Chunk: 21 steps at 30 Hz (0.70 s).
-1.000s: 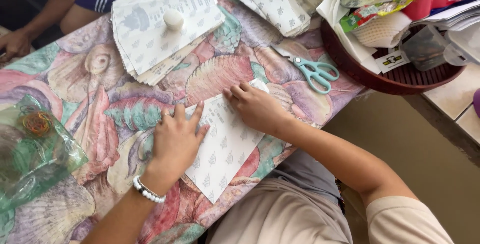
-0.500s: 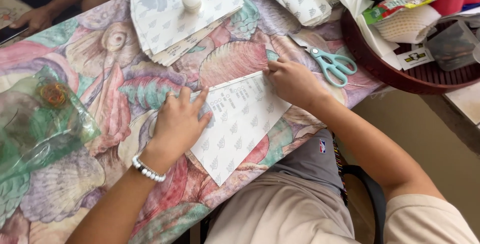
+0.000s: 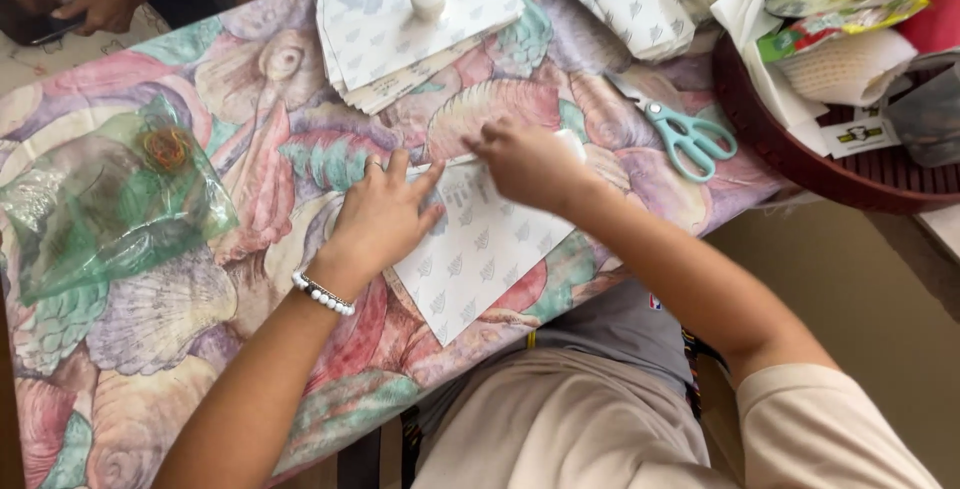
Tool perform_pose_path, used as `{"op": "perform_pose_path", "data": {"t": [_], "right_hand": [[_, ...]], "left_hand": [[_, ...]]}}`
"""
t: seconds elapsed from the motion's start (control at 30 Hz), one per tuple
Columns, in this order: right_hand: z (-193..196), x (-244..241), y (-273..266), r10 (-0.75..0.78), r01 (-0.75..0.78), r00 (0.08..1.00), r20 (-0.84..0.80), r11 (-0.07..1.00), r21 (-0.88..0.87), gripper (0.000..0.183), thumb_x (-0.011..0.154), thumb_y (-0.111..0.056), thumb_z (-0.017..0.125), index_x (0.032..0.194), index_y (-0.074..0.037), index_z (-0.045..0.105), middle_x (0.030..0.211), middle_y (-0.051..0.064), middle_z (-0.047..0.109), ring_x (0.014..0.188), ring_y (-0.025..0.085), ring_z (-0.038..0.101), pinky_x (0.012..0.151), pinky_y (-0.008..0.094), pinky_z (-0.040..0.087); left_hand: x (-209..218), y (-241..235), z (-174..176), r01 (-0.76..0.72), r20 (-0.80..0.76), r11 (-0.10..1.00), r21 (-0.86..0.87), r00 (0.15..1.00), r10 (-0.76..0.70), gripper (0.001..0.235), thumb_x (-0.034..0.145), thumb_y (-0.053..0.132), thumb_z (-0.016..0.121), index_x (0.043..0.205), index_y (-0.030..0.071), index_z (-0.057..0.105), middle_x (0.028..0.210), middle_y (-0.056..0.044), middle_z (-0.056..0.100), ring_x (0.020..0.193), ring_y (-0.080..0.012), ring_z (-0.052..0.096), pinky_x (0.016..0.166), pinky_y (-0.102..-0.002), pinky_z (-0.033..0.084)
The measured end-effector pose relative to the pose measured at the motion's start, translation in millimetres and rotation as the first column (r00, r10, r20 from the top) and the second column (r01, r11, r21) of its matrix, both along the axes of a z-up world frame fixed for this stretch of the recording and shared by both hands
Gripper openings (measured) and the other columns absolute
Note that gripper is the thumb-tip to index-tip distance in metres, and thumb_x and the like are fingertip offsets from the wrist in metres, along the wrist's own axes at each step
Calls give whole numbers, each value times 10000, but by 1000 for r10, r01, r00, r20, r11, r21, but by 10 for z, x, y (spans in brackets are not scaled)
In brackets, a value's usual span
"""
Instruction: Manually folding printed paper sheets into bags or liners on a table.
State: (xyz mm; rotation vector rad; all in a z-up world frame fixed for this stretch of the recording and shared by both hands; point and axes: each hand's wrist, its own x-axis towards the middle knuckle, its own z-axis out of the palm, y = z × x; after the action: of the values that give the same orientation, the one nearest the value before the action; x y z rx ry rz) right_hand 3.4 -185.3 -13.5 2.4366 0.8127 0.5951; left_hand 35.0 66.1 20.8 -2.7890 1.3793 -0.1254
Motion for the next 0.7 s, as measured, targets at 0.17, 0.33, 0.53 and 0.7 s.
{"op": "perform_pose_path", "data": {"t": [0.17, 0.33, 0.53, 0.7], "right_hand": [[0, -217, 25, 48, -14, 996, -77, 921, 390, 87, 750, -114, 627, 780, -133, 707, 908, 40, 542, 828, 241, 575, 709, 294, 512], [-25, -477, -612, -52, 98, 990, -131, 922, 375, 155, 863, -160, 620, 741, -126, 708, 830, 35, 568, 834, 228, 585, 756, 298, 521], [96, -707, -868, -205, 315, 943, -262, 802, 508, 178, 842, -164, 632, 923, -93, 774, 915, 83, 630, 841, 304, 638, 695, 416, 575], [22, -889, -990, -184, 294, 956, -230, 592, 750, 489, 776, -75, 613, 1249, -123, 730, 885, 114, 657, 794, 362, 664, 704, 489, 566]], "left_hand": [[29, 43, -147, 6, 44, 1000, 12, 999, -6, 528, 984, 489, 519, 1427, 209, 589, 1228, -195, 502, 1072, -438, 565, 661, -582, 639], [4, 73, -144, 14, 62, 999, 36, 998, -17, 532, 970, 481, 534, 1429, 217, 588, 1220, -190, 509, 1060, -429, 574, 647, -560, 641], [100, -55, -70, -59, 13, 996, 71, 998, 59, 666, 893, 484, 644, 1470, 175, 522, 1135, -171, 560, 996, -422, 636, 698, -574, 615], [55, -585, 116, -59, 93, 994, -91, 993, 68, 824, 759, 523, 813, 1407, 77, 567, 1078, -155, 584, 1068, -395, 608, 926, -568, 467]]}}
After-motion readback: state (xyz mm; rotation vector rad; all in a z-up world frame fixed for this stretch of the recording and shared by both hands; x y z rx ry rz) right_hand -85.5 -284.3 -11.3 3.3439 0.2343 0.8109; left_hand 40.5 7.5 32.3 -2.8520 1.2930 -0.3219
